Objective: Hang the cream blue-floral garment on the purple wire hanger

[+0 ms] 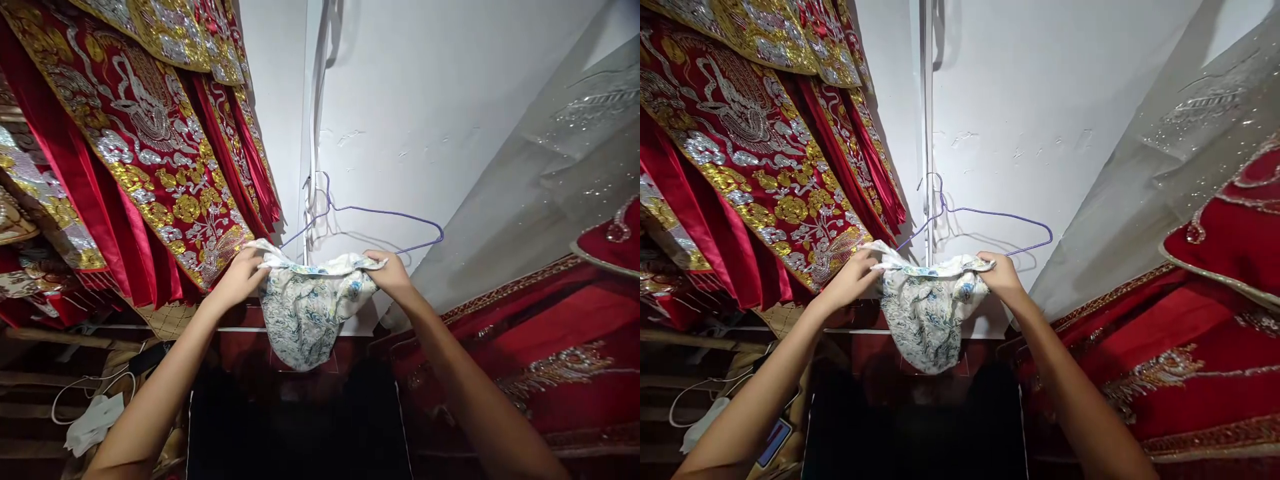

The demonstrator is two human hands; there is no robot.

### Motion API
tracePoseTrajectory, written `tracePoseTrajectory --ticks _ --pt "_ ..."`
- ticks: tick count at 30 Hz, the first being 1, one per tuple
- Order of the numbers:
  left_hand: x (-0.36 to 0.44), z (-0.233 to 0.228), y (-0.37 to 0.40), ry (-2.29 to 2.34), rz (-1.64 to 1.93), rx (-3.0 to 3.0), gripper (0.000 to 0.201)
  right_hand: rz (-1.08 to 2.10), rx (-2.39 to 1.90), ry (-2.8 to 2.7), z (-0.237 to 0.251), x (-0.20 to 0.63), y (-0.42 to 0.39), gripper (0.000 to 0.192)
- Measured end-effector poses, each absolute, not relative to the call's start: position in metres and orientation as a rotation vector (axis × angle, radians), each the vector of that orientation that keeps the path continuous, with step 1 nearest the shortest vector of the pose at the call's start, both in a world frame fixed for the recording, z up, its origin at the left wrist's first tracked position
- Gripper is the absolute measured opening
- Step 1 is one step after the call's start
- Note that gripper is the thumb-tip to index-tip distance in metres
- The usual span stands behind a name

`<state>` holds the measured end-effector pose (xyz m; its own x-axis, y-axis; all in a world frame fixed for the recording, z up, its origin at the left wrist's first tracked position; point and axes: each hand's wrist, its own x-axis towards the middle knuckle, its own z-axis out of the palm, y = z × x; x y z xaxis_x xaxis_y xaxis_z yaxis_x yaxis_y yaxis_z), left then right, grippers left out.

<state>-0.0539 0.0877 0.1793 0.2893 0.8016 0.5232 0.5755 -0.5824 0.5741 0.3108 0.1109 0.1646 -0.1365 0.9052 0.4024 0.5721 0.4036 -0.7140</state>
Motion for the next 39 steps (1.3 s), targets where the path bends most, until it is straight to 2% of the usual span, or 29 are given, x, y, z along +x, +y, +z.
tracePoseTrajectory --ticks 3,6,9,12,15,18,19,21,24,26,28,30,32,34,37,39 --pt "-0.040 0.195 0.106 1.230 1.142 2.369 0.015 0.555 -1.253 -1.822 0.166 0.309 0.104 0.012" --pt "-0.043 0.191 0.118 1.343 0.795 2.300 0.017 0.456 -1.309 -1.793 0.167 0.307 0.099 0.013" --pt "-0.058 0.176 0.120 1.466 0.521 2.070 0.029 0.376 -1.341 -1.792 0.167 0.307 0.098 0.013" --pt "-0.068 0.168 0.116 1.416 0.789 1.943 0.029 0.442 -1.311 -1.779 0.163 0.302 0.099 0.010" --pt "-0.063 0.176 0.112 1.310 1.145 2.107 0.021 0.578 -1.237 -1.729 0.157 0.292 0.098 0.008" --pt "-0.048 0.192 0.112 1.210 1.249 2.341 0.010 0.790 -1.119 -1.734 0.154 0.279 0.090 0.010" --pt "-0.043 0.197 0.112 1.160 1.260 2.363 0.008 0.840 -1.095 -1.748 0.155 0.275 0.085 0.014" --pt "-0.036 0.205 0.116 1.078 1.291 2.345 0.021 0.869 -1.102 -1.778 0.157 0.269 0.074 0.028" --pt "-0.034 0.208 0.124 1.050 1.328 2.322 0.037 0.755 -1.153 -1.677 0.163 0.272 0.058 0.062" --pt "-0.036 0.209 0.129 1.063 1.332 2.326 0.032 0.628 -1.149 -1.528 0.169 0.282 0.055 0.086" --pt "-0.039 0.210 0.131 1.088 1.355 2.333 0.025 0.488 -1.171 -1.423 0.178 0.300 0.059 0.100" --pt "-0.040 0.213 0.130 1.122 1.357 2.382 0.022 0.373 -1.244 -1.401 0.188 0.321 0.070 0.093" --pt "-0.041 0.217 0.128 1.181 1.358 2.456 0.019 0.366 -1.305 -1.474 0.199 0.342 0.081 0.064" --pt "-0.044 0.219 0.126 1.268 1.405 2.477 0.018 0.541 -1.295 -1.607 0.210 0.357 0.086 0.042" --pt "-0.050 0.216 0.129 1.388 1.514 2.335 0.023 0.915 -1.190 -1.698 0.219 0.359 0.085 0.038" --pt "-0.052 0.211 0.132 1.414 1.488 2.211 0.029 0.885 -1.154 -1.629 0.216 0.345 0.082 0.043"
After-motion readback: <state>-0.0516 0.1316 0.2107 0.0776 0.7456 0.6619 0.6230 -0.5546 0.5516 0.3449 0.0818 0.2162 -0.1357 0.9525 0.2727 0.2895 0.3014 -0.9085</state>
